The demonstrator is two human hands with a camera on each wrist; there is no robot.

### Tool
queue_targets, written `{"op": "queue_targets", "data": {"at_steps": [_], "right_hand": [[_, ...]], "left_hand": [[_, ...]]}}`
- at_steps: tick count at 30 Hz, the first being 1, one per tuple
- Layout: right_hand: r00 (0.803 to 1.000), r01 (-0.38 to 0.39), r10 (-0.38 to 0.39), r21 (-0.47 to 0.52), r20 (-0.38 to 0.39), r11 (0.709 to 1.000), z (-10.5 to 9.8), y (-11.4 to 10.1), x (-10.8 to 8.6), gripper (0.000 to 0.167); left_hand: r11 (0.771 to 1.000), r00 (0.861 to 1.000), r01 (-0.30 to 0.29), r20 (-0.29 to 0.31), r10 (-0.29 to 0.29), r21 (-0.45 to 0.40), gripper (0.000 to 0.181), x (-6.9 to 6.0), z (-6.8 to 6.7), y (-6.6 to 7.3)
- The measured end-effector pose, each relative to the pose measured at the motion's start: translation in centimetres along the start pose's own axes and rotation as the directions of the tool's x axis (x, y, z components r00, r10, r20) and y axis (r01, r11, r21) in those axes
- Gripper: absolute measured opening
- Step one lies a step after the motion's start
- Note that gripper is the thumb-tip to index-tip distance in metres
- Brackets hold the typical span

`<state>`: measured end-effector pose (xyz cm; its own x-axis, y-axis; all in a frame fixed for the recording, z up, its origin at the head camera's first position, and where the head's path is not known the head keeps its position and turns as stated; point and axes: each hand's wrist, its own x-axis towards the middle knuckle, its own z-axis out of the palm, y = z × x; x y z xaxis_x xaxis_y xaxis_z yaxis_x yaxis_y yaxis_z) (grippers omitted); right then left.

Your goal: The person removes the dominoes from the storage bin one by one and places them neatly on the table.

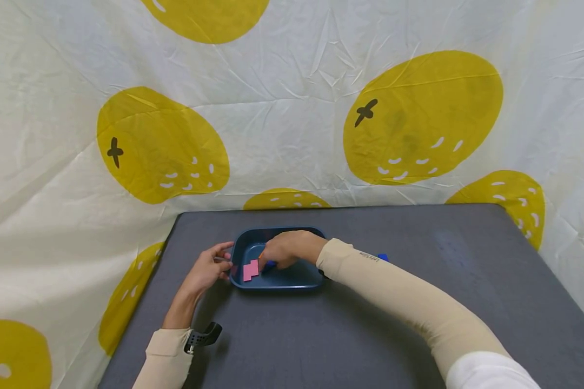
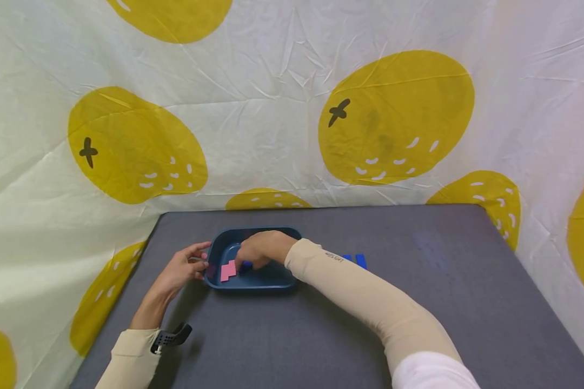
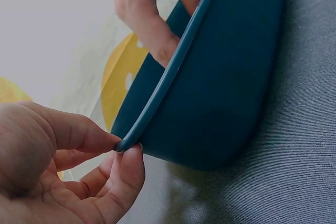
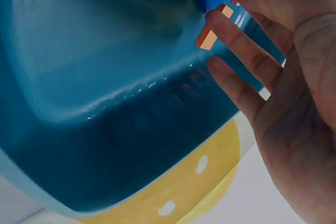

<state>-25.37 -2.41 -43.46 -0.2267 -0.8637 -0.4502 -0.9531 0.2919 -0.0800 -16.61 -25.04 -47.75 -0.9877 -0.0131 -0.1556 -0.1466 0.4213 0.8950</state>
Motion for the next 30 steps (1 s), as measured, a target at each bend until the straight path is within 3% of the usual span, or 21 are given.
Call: {"op": "queue_targets", "data": {"at_steps": [7, 11, 30], "right_hand": [[0.999, -0.001, 0.001, -0.012, 0.04, 1.0, 0.0, 0.1, -0.2, 0.044], [0.998, -0.038, 0.039, -0.014, 0.055, 0.999, 0.4, 0.2, -0.4, 0.046], [0.984, -0.174, 0.176, -0.068, 0.017, 0.982, 1.1, -0.7, 0.0, 0.038]], "left_hand": [[1.0, 1.0, -0.003, 0.001, 0.003, -0.01, 0.054, 0.0, 0.0, 0.1], [1.0, 1.0, -0.012, 0.012, 0.013, -0.012, 0.055, -0.2, -0.1, 0.2], [1.0, 1.0, -0.013, 0.005, 0.013, -0.004, 0.054, -0.1, 0.0, 0.1]]}}
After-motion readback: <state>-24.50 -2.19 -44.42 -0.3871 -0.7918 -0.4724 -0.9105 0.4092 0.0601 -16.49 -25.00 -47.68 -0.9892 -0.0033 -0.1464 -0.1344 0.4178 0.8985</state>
